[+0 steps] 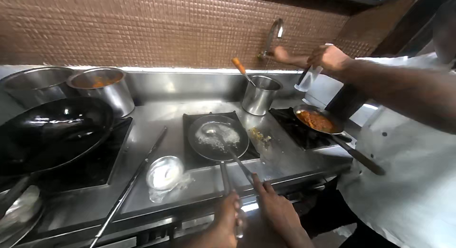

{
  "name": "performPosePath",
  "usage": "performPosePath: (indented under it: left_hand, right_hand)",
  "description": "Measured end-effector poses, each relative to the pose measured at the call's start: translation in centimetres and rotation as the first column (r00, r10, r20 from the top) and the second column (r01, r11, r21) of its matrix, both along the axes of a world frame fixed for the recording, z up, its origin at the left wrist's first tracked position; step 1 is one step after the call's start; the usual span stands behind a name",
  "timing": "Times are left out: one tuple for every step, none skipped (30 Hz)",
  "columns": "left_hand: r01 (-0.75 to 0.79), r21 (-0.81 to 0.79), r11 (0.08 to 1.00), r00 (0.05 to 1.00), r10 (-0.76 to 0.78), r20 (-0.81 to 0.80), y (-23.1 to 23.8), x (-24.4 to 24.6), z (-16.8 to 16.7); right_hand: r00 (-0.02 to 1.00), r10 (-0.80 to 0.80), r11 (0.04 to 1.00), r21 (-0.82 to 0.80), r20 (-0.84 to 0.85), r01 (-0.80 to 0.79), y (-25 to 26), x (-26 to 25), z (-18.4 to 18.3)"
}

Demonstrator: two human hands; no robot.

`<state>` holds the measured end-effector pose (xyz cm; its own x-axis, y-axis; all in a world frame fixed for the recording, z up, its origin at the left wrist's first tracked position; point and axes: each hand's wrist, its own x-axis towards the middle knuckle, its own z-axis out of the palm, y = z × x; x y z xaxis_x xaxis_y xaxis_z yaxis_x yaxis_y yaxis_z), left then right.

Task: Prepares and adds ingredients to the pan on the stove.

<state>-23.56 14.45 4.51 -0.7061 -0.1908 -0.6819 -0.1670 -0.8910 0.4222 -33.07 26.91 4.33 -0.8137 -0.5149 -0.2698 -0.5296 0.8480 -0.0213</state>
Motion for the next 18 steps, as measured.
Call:
performPosePath:
  left_hand:
    - [-0.003,-0.013,1.000,1.000,0.003,0.001,-0.2,-0.1,-0.2]
    - [-0.008,-0.017,1.000,1.000,0.008,-0.015,-0.9,-0.7,-0.7]
    - [-0.012,-0.013,1.000,0.999,0.011,-0.048,-1.8,-1.5,-1.5]
    - [-0.022,0.009,1.000,0.995,0.023,-0.092,-2.8,-2.4,-2.6]
    - [-0.045,0.052,0.998,0.989,0.052,-0.139,-3.8,-3.3,-3.4]
    - [-0.066,0.101,0.993,0.982,0.083,-0.169,-4.4,-3.9,-3.6]
    - [-0.076,0.130,0.989,0.979,0.099,-0.179,-4.6,-4.2,-3.0]
    - [-0.073,0.135,0.988,0.981,0.096,-0.170,-4.2,-4.1,-2.0]
    - [-0.063,0.124,0.990,0.987,0.080,-0.136,-3.2,-3.3,-1.0]
    - [-0.042,0.095,0.995,0.995,0.050,-0.088,-1.8,-2.2,-0.3]
    - [-0.020,0.056,0.998,0.999,0.023,-0.047,-0.7,-1.2,0.1]
    - [-0.005,0.023,1.000,1.000,0.005,-0.019,0.0,-0.6,0.2]
    - [0.000,0.002,1.000,1.000,0.000,-0.007,0.1,-0.4,0.0]
    - [-0.008,-0.006,1.000,1.000,0.008,-0.020,-0.3,-0.7,-0.4]
    - [-0.021,-0.003,1.000,0.999,0.020,-0.048,-1.3,-1.4,-1.1]
    - [-0.032,0.018,0.999,0.996,0.033,-0.086,-2.4,-2.3,-2.1]
    - [-0.055,0.054,0.997,0.990,0.062,-0.125,-3.3,-3.1,-2.9]
    - [-0.078,0.091,0.993,0.984,0.091,-0.151,-3.9,-3.6,-3.3]
  right_hand:
    - [1.000,-0.018,1.000,0.013,-0.015,0.019,-0.3,0.2,-0.2]
    - [0.999,-0.034,0.999,-0.001,-0.035,0.034,0.0,0.9,-0.1]
    - [0.998,-0.039,0.999,-0.036,-0.052,0.037,0.8,2.0,0.1]
    - [0.997,-0.026,0.996,-0.083,-0.069,0.021,1.9,3.3,0.5]
    - [0.998,-0.011,0.993,-0.116,-0.061,0.004,2.9,4.3,0.9]
    - [0.999,0.010,0.991,-0.134,-0.038,-0.015,3.6,4.7,1.4]
    - [1.000,0.030,0.990,-0.135,-0.005,-0.031,3.6,4.6,1.9]
    - [0.999,0.043,0.991,-0.128,0.023,-0.039,3.0,3.8,2.2]
    - [0.999,0.042,0.993,-0.113,0.034,-0.038,2.1,2.9,2.0]
    - [0.998,0.026,0.997,-0.077,0.050,-0.023,1.0,1.9,1.7]
    - [0.998,0.007,0.999,-0.045,0.056,-0.004,-0.1,0.9,1.3]
    - [0.998,-0.017,1.000,-0.025,0.053,0.018,-0.9,0.3,1.0]
    - [0.998,-0.044,0.999,-0.016,0.048,0.045,-1.1,0.3,0.7]
    - [0.997,-0.066,0.998,-0.020,0.037,0.067,-0.8,0.8,0.6]
    - [0.997,-0.077,0.996,-0.039,0.022,0.078,0.1,1.9,0.6]
    - [0.997,-0.072,0.995,-0.075,0.003,0.072,1.2,3.2,0.6]
    - [0.999,-0.051,0.993,-0.109,-0.006,0.050,2.5,4.3,0.8]
    - [1.000,-0.023,0.991,-0.134,-0.001,0.023,3.4,4.9,1.1]
